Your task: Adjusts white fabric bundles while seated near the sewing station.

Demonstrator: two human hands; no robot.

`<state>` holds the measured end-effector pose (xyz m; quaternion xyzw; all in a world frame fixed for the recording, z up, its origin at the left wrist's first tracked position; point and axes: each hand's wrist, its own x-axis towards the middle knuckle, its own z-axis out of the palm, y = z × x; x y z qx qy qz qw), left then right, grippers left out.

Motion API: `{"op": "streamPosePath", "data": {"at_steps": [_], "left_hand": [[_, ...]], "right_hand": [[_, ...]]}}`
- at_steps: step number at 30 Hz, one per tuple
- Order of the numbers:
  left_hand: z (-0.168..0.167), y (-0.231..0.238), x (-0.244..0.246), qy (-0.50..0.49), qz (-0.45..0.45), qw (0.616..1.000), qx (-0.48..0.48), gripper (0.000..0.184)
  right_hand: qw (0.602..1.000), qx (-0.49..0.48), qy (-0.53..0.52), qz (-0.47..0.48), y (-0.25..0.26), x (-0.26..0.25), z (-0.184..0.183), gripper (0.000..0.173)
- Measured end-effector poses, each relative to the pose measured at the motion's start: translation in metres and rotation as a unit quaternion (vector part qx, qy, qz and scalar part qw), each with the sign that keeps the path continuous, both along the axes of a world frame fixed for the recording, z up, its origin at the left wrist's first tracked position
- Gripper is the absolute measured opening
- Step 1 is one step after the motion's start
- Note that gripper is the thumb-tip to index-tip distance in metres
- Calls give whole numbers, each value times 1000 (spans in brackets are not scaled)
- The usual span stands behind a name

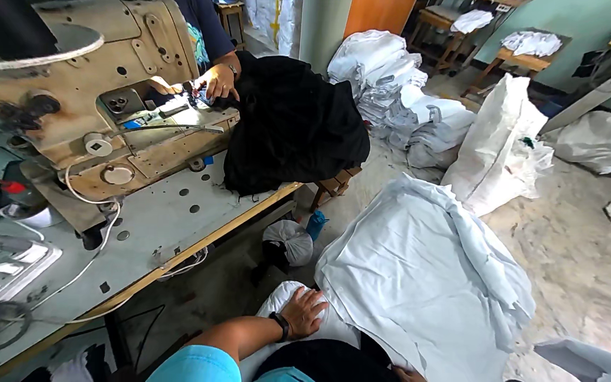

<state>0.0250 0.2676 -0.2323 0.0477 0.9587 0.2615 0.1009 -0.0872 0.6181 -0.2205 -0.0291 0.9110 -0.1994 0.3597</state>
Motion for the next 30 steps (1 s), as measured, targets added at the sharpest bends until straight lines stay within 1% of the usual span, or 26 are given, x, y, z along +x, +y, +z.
{"op": "streamPosePath", "data": {"at_steps": [1,3,5,14,19,25,30], "left_hand": [[-1,0,0,1,1,1000,3,49],[-1,0,0,3,3,1000,12,49],[-1,-1,0,-2,2,1000,11,50],[-2,-1,-1,15,0,1000,4,49],[1,0,-1,3,4,1000,22,49],[0,0,-1,16,3,1000,12,48],[0,0,-2,7,1,1000,7,49]], "right_hand": [[1000,-5,10,0,2,1,-2,37],[1000,11,-15,0,-7,3,16,40],[1000,13,-17,-5,-12,5,23,39],[1000,9,-9,-16,-7,8,20,38],[1000,-14,-3,-27,-13,15,35,37],[999,-4,1,-35,-13,14,32,38],[999,21,-9,-37,-10,11,27,42]]}}
